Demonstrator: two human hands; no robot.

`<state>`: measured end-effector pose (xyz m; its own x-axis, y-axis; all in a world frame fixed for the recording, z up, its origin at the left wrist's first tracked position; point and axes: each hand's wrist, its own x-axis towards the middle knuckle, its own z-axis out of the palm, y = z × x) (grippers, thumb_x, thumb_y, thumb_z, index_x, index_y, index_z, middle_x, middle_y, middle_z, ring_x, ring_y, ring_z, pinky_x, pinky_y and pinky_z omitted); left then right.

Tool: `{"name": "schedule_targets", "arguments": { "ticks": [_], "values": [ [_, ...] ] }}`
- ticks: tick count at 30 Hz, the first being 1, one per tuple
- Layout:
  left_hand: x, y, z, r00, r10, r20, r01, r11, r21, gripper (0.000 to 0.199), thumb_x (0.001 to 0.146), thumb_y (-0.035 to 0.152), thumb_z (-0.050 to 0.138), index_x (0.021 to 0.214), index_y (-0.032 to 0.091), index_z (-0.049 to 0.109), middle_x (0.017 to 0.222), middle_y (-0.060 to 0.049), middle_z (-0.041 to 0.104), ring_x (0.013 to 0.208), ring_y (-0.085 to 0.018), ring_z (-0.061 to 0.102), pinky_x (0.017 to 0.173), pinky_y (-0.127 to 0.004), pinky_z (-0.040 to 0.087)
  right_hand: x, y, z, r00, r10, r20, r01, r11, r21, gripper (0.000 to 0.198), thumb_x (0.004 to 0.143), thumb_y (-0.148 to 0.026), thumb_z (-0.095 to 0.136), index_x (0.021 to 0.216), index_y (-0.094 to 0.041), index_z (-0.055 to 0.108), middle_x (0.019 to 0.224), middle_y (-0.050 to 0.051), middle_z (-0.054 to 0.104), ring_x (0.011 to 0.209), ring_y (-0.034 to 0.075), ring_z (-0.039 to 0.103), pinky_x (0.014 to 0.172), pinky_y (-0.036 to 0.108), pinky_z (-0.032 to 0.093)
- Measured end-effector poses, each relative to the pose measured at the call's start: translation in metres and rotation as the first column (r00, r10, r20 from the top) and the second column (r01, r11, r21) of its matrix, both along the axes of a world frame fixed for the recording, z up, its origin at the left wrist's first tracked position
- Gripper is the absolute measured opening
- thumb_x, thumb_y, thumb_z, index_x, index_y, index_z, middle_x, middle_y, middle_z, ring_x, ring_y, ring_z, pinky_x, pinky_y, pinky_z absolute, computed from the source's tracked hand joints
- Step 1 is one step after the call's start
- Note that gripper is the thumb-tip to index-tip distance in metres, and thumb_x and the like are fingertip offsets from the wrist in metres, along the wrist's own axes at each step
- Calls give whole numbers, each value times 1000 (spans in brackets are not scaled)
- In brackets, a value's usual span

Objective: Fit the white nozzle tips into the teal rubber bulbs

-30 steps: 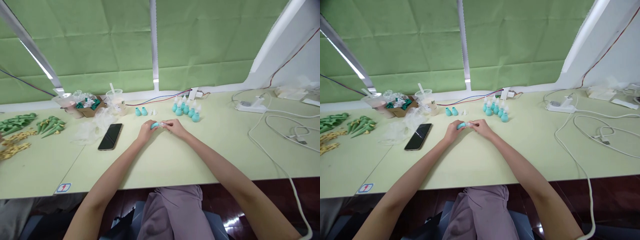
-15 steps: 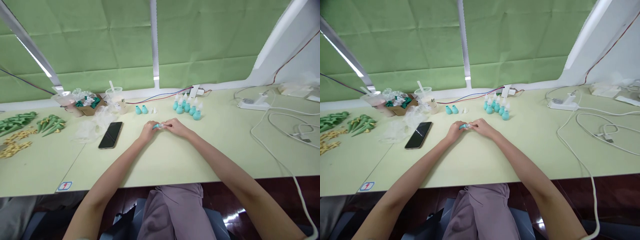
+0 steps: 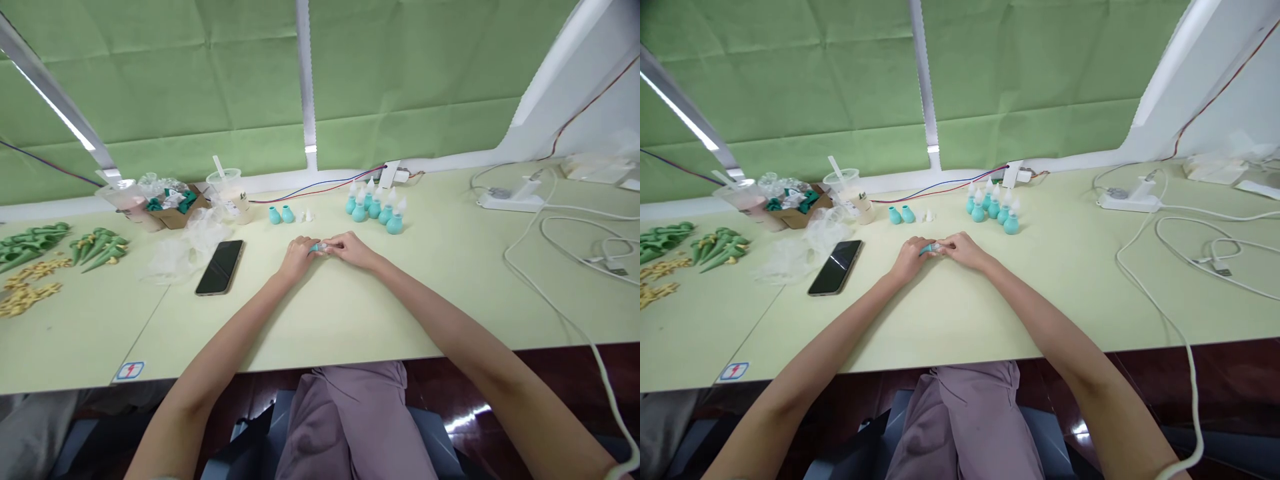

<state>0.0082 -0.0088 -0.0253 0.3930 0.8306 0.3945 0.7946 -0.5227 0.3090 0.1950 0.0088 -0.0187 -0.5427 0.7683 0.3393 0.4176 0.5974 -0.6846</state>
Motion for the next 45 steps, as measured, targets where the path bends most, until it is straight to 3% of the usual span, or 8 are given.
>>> {"name": "schedule_targets", "arguments": {
  "ticks": [9, 12, 16, 22, 26, 31, 38, 45],
  "values": [
    [2, -1, 1, 999, -43, 23, 44, 999, -12, 26, 81, 31, 58, 103, 19, 64, 90, -9, 64, 90, -25, 54, 81, -37, 40, 0, 2, -1, 999, -15, -30, 14, 999, -42, 26, 78, -28, 55, 95, -20, 73, 84, 0, 70, 68, 16, 56, 65, 26, 40],
    [4, 0, 3, 980, -33, 198, 43, 998, -48, 38, 82, 34, 56, 116, 19, 56, 98, -9, 63, 96, -24, 54, 85, -36, 40, 4, 1, 10, 994, -102, -47, 100, 994, -39, 29, 75, -31, 61, 101, -23, 70, 90, 2, 70, 72, 17, 59, 71, 29, 43],
    [4, 2, 6, 836, -21, 549, 140, 974, -176, 46, 90, 39, 39, 132, 21, 37, 101, -6, 60, 93, -17, 56, 84, -32, 43, 5, 3, 19, 948, -222, -227, 212, 975, -69, 67, 67, -37, 70, 130, -28, 47, 101, 3, 66, 77, 17, 61, 77, 32, 46],
    [11, 0, 11, 611, 5, 792, 223, 959, -178, 47, 86, 45, 45, 127, 24, 34, 108, -8, 62, 100, -18, 60, 82, -32, 47, -21, 1, 1, 854, -114, -508, -99, 923, -372, 68, 63, -38, 73, 126, -27, 48, 122, 7, 57, 103, 21, 58, 83, 33, 50],
    [15, -4, 13, 570, 2, 821, 181, 975, -128, 49, 84, 47, 48, 124, 24, 33, 106, -8, 64, 100, -19, 61, 83, -35, 48, -35, -9, 1, 769, -164, -618, -220, 840, -496, 64, 66, -38, 71, 124, -23, 51, 108, 5, 65, 96, 18, 61, 83, 34, 52],
    [16, -6, 13, 599, 9, 800, 115, 989, -97, 48, 80, 44, 55, 118, 22, 37, 106, -9, 64, 106, -20, 59, 89, -37, 45, -32, -10, 3, 769, -135, -625, -216, 865, -452, 55, 55, -40, 78, 104, -17, 66, 96, 4, 69, 92, 20, 62, 89, 36, 48],
    [4, 3, 12, 592, 55, 804, -23, 998, -51, 32, 80, 41, 53, 105, 21, 50, 107, -7, 64, 104, -19, 58, 87, -34, 44, -24, 7, -10, 822, -233, -519, 28, 928, -372, 35, 56, -37, 75, 82, -15, 71, 81, 3, 70, 83, 21, 64, 82, 34, 48],
    [-48, 34, 4, 594, 333, 733, -314, 934, -170, 27, 71, 43, 59, 69, 16, 60, 74, -3, 65, 77, -16, 59, 78, -30, 43, 12, 31, -11, 755, -499, -426, 408, 866, -290, 23, 59, -36, 69, 68, -14, 66, 70, 3, 67, 71, 20, 62, 67, 31, 49]
  ]
}}
